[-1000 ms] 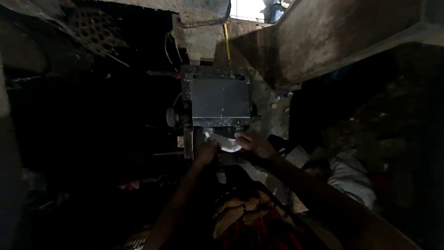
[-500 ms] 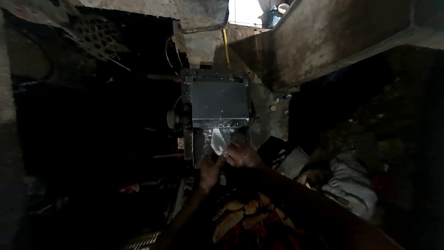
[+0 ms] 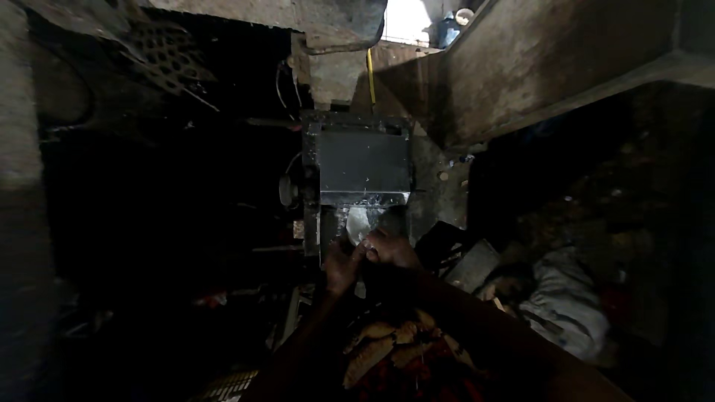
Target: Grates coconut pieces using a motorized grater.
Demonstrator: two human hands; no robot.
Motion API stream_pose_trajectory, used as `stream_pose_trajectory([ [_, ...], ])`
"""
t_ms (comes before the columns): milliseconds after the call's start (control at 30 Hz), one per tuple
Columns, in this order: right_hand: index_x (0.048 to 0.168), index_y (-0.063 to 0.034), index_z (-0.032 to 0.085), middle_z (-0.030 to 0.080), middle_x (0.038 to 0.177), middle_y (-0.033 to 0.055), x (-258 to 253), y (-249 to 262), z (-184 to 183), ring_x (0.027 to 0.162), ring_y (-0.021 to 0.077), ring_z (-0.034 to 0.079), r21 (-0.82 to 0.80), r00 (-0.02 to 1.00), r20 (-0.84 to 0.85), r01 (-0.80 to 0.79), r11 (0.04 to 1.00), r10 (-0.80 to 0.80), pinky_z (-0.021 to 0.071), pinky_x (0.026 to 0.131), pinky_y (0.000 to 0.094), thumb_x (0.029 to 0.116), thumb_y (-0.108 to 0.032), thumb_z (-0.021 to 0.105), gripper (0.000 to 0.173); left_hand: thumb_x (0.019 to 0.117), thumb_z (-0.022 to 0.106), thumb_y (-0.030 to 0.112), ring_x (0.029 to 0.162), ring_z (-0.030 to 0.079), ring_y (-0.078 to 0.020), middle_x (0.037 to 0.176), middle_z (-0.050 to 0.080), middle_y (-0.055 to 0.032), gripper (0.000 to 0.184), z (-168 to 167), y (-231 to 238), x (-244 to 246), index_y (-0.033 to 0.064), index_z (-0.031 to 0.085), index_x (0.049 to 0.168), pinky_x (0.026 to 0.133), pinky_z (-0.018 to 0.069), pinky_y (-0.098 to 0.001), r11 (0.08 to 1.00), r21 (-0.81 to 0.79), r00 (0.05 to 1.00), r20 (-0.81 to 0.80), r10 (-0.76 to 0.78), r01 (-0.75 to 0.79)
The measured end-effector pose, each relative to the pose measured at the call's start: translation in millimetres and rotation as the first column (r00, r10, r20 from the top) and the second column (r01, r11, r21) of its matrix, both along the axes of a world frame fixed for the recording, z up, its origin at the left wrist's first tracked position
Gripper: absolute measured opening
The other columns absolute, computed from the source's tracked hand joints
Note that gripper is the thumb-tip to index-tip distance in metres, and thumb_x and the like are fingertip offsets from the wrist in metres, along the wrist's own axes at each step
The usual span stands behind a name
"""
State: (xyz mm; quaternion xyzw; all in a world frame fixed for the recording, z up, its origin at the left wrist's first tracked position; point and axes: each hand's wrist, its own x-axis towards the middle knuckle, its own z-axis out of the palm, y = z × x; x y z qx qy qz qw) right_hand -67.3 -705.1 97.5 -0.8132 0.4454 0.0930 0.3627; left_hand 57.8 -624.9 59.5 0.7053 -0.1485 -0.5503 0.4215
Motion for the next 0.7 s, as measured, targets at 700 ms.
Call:
stream_pose_trajectory([
  [700,0.112,-0.0075,0.071,0.068,0.116,0.0145,21,-10,-23,0.095,0.0314,0.071,-0.049,0.997,-0.069,0.013,0.999,-0.016,0.0606,0.078,0.0510,0.0986,-0.021,0.062,0.021,0.0890,0.079,0.013,0.091,0.073,-0.0125,0.105,0.074,-0.0104,0.048,-8,-9,18,-0.0040,0.060,0.129,0.084,0.0620,-0.0306,0.992,-0.022,0.993,0.001,-0.120,0.120],
])
